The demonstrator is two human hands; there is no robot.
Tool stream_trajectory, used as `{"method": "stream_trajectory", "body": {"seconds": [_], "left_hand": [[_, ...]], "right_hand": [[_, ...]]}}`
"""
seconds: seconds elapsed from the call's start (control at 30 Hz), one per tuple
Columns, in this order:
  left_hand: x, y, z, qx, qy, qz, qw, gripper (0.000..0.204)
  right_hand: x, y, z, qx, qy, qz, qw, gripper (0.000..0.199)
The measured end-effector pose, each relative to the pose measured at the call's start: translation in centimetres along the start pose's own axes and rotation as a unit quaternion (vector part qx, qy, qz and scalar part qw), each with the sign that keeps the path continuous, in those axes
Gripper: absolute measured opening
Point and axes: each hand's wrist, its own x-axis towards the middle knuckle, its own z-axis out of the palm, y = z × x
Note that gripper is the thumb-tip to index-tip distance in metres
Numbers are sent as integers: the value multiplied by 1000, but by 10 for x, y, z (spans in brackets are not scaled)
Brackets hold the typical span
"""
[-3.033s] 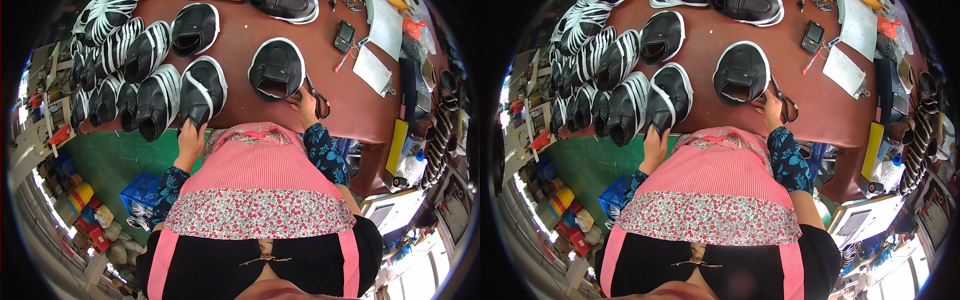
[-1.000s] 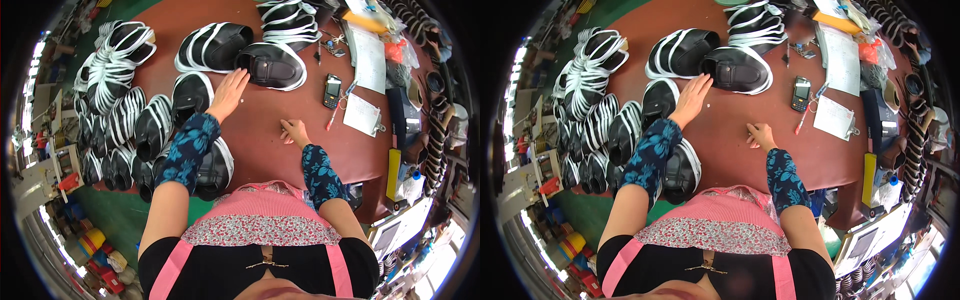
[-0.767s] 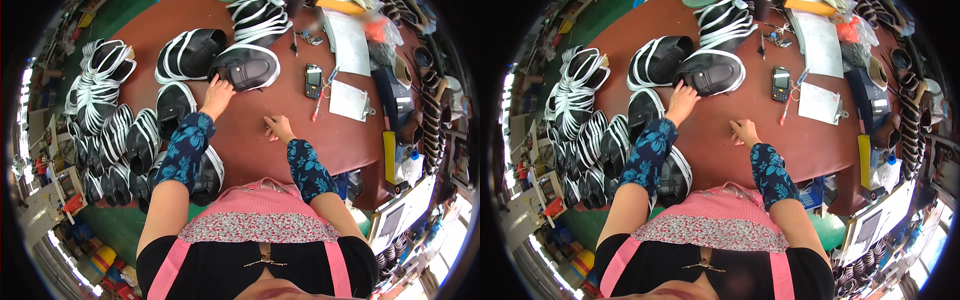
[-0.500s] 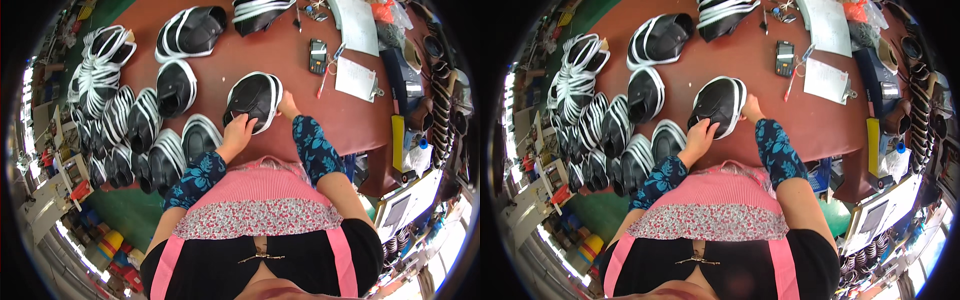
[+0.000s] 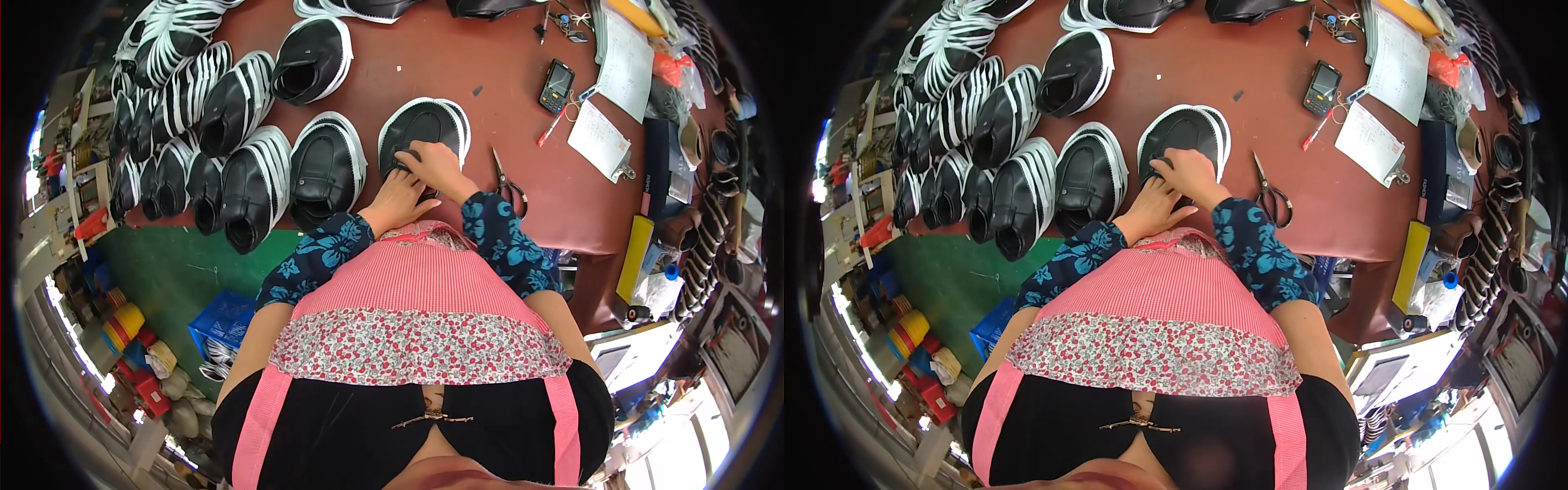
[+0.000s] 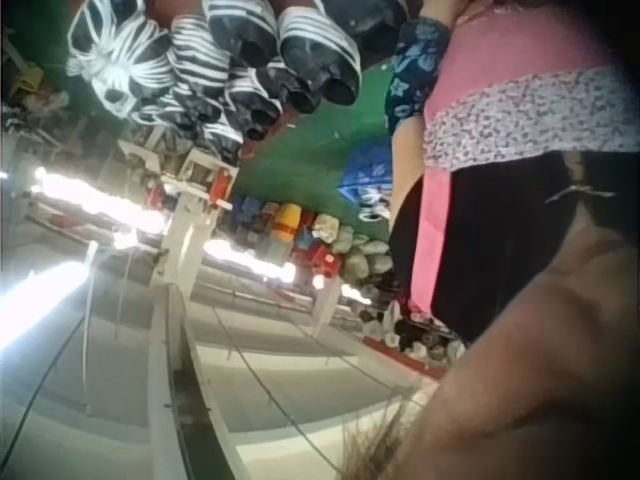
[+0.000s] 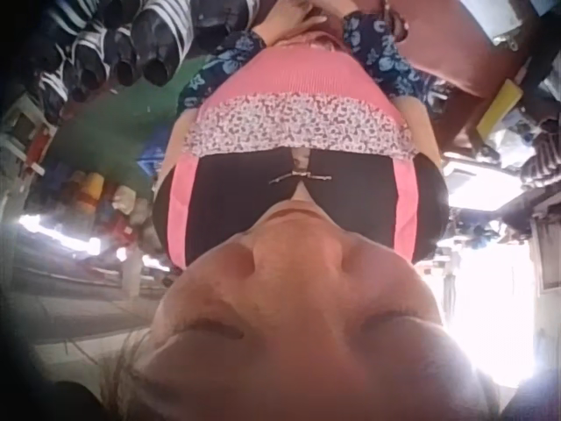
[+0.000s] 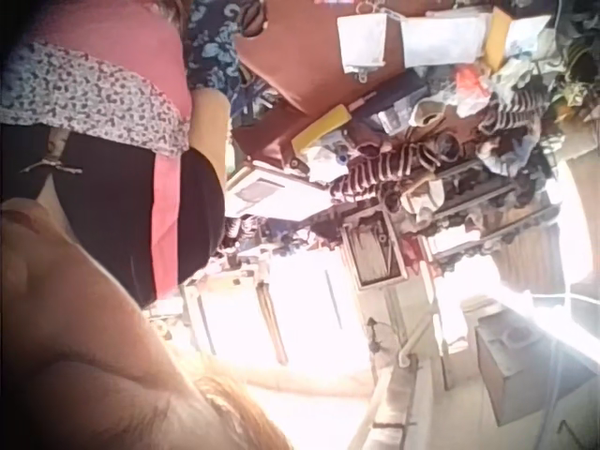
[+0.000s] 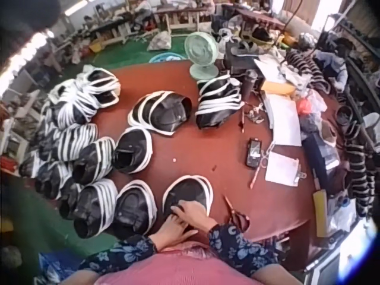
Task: The person is assembling and inspecting shoe uppers and soles on a factory workbench.
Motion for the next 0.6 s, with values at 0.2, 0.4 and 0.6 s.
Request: {"method": "stream_trajectory", "body": {"seconds": [0.2, 0.4, 0.6], "left_hand": [[-2, 5, 15, -9, -29, -71, 997, 67], [-11, 2, -4, 2, 53, -20, 998, 53], [-30, 20, -41, -165, 232, -66, 956, 22]], "right_hand": [[-7, 0, 3, -131, -52, 53, 989, 43], [-54, 63, -3, 51, 91, 35, 994, 46], [-76, 114, 16, 437, 87, 246, 861, 44]]}}
